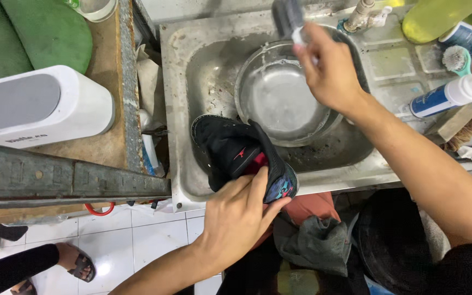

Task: The person scrubs a black sneaker with a white brush and a cloth, rinses it under running water, and applies foam cleaner to the upper and interior. They continue scrubbing different areas and wipe the shoe with a cloth.

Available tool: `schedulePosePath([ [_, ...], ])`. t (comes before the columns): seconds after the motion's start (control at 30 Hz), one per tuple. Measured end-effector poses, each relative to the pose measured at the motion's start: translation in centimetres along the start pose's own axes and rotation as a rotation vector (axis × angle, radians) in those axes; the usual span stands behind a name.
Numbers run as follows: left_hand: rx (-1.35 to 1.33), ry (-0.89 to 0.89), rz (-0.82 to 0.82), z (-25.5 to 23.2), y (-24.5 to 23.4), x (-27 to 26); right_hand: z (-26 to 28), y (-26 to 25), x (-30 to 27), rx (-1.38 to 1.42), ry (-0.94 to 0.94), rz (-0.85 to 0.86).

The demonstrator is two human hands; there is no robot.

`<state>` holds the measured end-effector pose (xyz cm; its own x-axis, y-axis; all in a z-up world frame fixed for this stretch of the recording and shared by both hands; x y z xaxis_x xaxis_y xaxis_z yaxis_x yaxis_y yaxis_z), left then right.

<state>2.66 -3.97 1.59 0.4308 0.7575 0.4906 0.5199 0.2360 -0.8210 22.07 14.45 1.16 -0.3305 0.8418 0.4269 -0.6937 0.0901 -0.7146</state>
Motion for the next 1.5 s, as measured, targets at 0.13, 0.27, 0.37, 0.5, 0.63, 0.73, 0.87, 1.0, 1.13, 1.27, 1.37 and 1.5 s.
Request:
schedulePosePath([
  [0.13,-0.017,0.093,0.036,-0.9,0.4,0.3,-3.1,0.9,-1.0,-0.281,0.116,0.202],
  [0.27,0.111,0.150,0.020,-0.9,0.7,0.6,-2.9,0.7,-2.6,-0.350,0.251,0.283],
  [0.37,0.152,0.116,0.059,-0.9,0.8,-0.2,0.0,-0.1,-1.5,-0.180,0.371,0.358],
  [0.5,0.122,0.071,0.067,-0.9,0.6,-0.3,-1.1,-0.4,-2.4,-0.125,0.225,0.158],
  [0.63,0.157,0.113,0.050,-0.7,0.8,0.0,4.1,-4.2,-3.2,0.444,0.122,0.023],
  [0.73,0.096,0.074,0.079,-0.5,1.0,0.1,7.4,-7.0,-4.4,0.192,-0.003,-0.081],
  [0.87,-0.041,0.053,0.012,0.3,0.7,0.7,7.6,-7.9,-6.3,0.126,-0.017,0.123],
  [1.0,-0.070,0.039,-0.025,0.5,0.9,0.8,6.6,-5.0,-8.7,0.181,-0.133,0.329],
  [1.13,-0.070,0.029,-0.010,0.2,1.2,1.2,6.5,-1.6,-8.6,0.302,-0.163,0.266],
  [1.27,-0.096,0.043,0.059,0.2,2.1,1.4,7.4,-1.2,-8.3,0.398,-0.310,0.208],
  [1.37,-0.123,0.057,0.087,0.0,2.1,1.4,6.5,-1.0,-7.7,0.369,-0.312,0.214],
  [1.5,-0.163,0.025,0.103,0.3,2.3,1.3,9.6,-1.7,-7.8,0.441,-0.385,0.250],
])
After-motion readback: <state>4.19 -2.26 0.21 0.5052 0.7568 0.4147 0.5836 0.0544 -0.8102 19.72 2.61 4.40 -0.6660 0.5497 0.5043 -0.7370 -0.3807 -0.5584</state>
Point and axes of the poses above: each hand's wrist, its own x-axis towards the middle knuckle, its own y-axis out of the palm, z = x × y, the point moved 3 cm from there along x, towards the middle knuckle, and after that the axes turned 1 degree about y, right-handed, at the moved point
